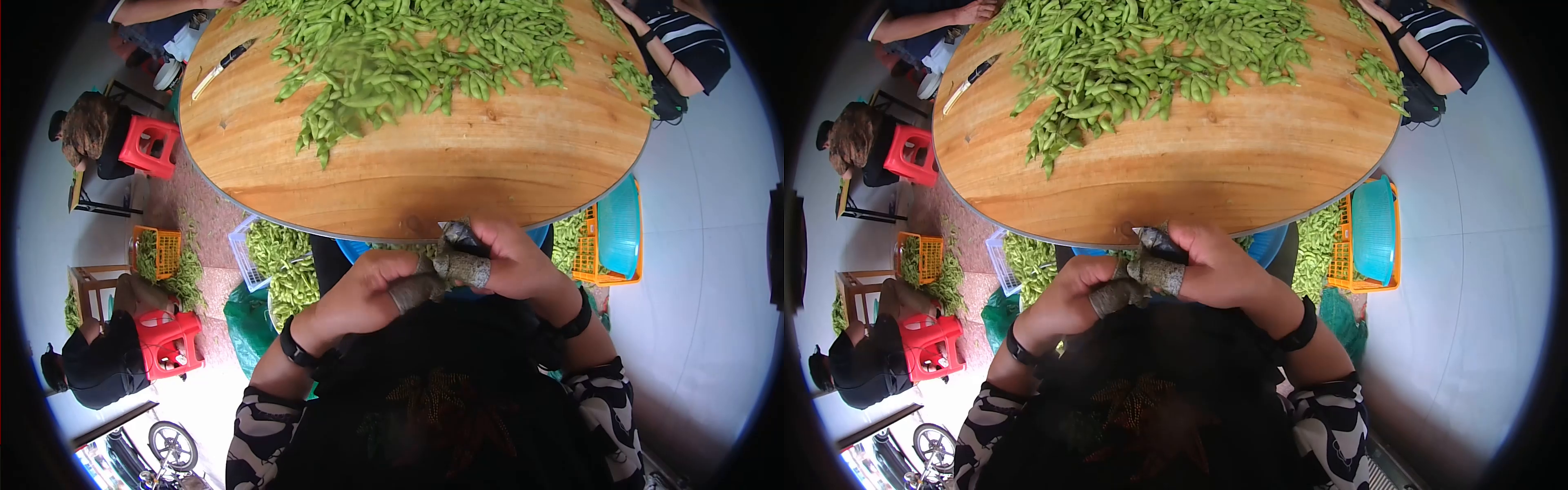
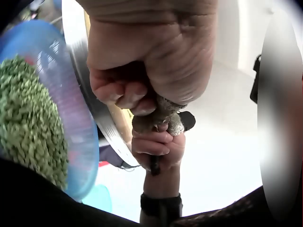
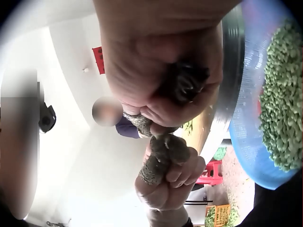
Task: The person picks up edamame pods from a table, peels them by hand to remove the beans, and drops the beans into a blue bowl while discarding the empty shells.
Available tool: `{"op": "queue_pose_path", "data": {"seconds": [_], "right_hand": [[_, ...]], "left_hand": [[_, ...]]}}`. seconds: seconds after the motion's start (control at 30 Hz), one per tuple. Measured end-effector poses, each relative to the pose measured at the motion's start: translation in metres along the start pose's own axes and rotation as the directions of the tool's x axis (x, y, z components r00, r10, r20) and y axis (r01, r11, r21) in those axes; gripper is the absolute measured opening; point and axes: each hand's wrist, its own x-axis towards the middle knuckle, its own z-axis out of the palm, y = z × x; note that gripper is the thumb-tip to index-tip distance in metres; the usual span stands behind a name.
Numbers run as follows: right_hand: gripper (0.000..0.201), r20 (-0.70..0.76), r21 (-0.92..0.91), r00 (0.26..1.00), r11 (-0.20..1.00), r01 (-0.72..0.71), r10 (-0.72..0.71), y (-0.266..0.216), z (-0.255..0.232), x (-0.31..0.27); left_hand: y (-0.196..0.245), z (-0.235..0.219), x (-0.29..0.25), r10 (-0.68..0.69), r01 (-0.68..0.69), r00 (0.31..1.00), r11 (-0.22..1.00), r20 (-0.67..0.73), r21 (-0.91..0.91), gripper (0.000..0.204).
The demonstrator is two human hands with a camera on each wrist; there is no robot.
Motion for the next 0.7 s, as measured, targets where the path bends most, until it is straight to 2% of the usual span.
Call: {"op": "queue_pose_path", "data": {"seconds": [0.03, 0.07, 0.1, 0.13, 0.17, 0.2, 0.23, 0.27, 0.3, 0.33, 0.37, 0.4, 0.43, 0.47, 0.5, 0.53, 0.57, 0.6, 0.63, 0.67, 0.7], "right_hand": [[0.021, 0.01, 0.176, 0.996, 0.981, -0.086, 0.086, -0.002, 0.003, -0.001], [0.02, 0.033, 0.345, 0.985, 0.923, -0.168, 0.167, -0.003, 0.005, -0.003], [0.02, 0.033, 0.343, 0.986, 0.925, -0.166, 0.165, 0.0, 0.006, -0.004], [0.019, 0.01, 0.402, 0.991, 0.907, -0.127, 0.135, 0.008, 0.007, -0.004], [0.018, -0.014, 0.46, 0.994, 0.883, -0.088, 0.106, 0.013, 0.009, -0.004], [0.018, -0.014, 0.46, 0.994, 0.884, -0.087, 0.105, 0.015, 0.009, -0.004], [0.016, -0.095, 0.298, 0.995, 0.953, 0.053, -0.026, 0.015, 0.01, -0.003], [0.015, -0.151, 0.118, 0.974, 0.975, 0.186, -0.167, 0.017, 0.012, -0.002], [0.015, -0.151, 0.119, 0.974, 0.975, 0.186, -0.167, 0.02, 0.013, -0.001], [0.014, -0.207, 0.029, 0.956, 0.975, 0.22, -0.21, 0.024, 0.016, 0.001], [0.014, -0.258, -0.063, 0.931, 0.966, 0.249, -0.257, 0.025, 0.017, 0.002], [0.014, -0.258, -0.065, 0.93, 0.965, 0.253, -0.261, 0.023, 0.02, 0.003], [0.015, -0.288, 0.166, 0.95, 0.971, 0.174, -0.121, 0.019, 0.024, 0.004], [0.015, -0.283, 0.39, 0.959, 0.916, 0.091, 0.025, 0.018, 0.026, 0.004], [0.015, -0.283, 0.391, 0.959, 0.916, 0.091, 0.025, 0.017, 0.025, 0.005], [0.016, -0.239, 0.43, 0.967, 0.902, 0.029, 0.083, 0.017, 0.022, 0.005], [0.016, -0.193, 0.466, 0.971, 0.884, -0.036, 0.14, 0.016, 0.021, 0.006], [0.016, -0.192, 0.466, 0.971, 0.884, -0.036, 0.141, 0.017, 0.022, 0.007], [0.017, -0.261, 0.352, 0.963, 0.935, 0.031, 0.067, 0.017, 0.024, 0.007], [0.017, -0.322, 0.229, 0.947, 0.969, 0.094, -0.016, 0.018, 0.025, 0.008], [0.017, -0.322, 0.227, 0.947, 0.969, 0.094, -0.017, 0.02, 0.026, 0.01]], "left_hand": [[0.002, 0.0, 0.0, -0.176, 0.185, 0.983, 0.932, 0.057, -0.311, 0.011], [-0.003, 0.001, 0.0, -0.174, 0.182, 0.983, 0.933, 0.055, -0.31, 0.011], [-0.01, 0.004, 0.0, -0.21, 0.219, 0.975, 0.816, 0.079, -0.535, 0.013], [-0.014, 0.006, 0.001, -0.239, 0.244, 0.965, 0.645, 0.111, -0.724, 0.015], [-0.014, 0.007, 0.001, -0.239, 0.243, 0.965, 0.646, 0.111, -0.724, 0.015], [-0.012, 0.009, 0.002, -0.23, 0.2, 0.973, 0.837, 0.005, -0.51, 0.014], [-0.01, 0.01, 0.002, -0.19, 0.161, 0.977, 0.955, -0.096, -0.249, 0.013], [-0.011, 0.008, 0.002, -0.19, 0.16, 0.977, 0.955, -0.098, -0.249, 0.013], [-0.013, 0.005, 0.0, -0.144, 0.133, 0.982, 0.987, -0.119, -0.095, 0.011], [-0.014, 0.003, 0.0, -0.094, 0.103, 0.987, 0.993, -0.133, 0.062, 0.009], [-0.016, 0.003, 0.001, -0.092, 0.102, 0.987, 0.993, -0.134, 0.064, 0.009], [-0.018, 0.005, 0.004, 0.035, -0.01, 0.978, 0.992, -0.204, 0.124, 0.009], [-0.019, 0.007, 0.006, 0.163, -0.114, 0.951, 0.975, -0.263, 0.19, 0.01], [-0.017, 0.008, 0.008, 0.163, -0.114, 0.951, 0.975, -0.261, 0.192, 0.01], [-0.012, 0.009, 0.01, 0.296, -0.171, 0.911, 0.904, -0.286, 0.392, 0.006], [-0.01, 0.01, 0.012, 0.428, -0.205, 0.859, 0.791, -0.282, 0.576, 0.006], [-0.011, 0.01, 0.011, 0.428, -0.204, 0.858, 0.792, -0.284, 0.576, 0.006], [-0.014, 0.01, 0.01, 0.292, -0.182, 0.898, 0.927, -0.33, 0.327, 0.006], [-0.015, 0.01, 0.01, 0.148, -0.139, 0.931, 0.989, -0.334, 0.053, 0.01], [-0.015, 0.009, 0.009, 0.149, -0.139, 0.931, 0.989, -0.332, 0.053, 0.01], [-0.015, 0.006, 0.007, -0.019, -0.041, 0.952, 0.981, -0.307, -0.188, 0.01]]}}
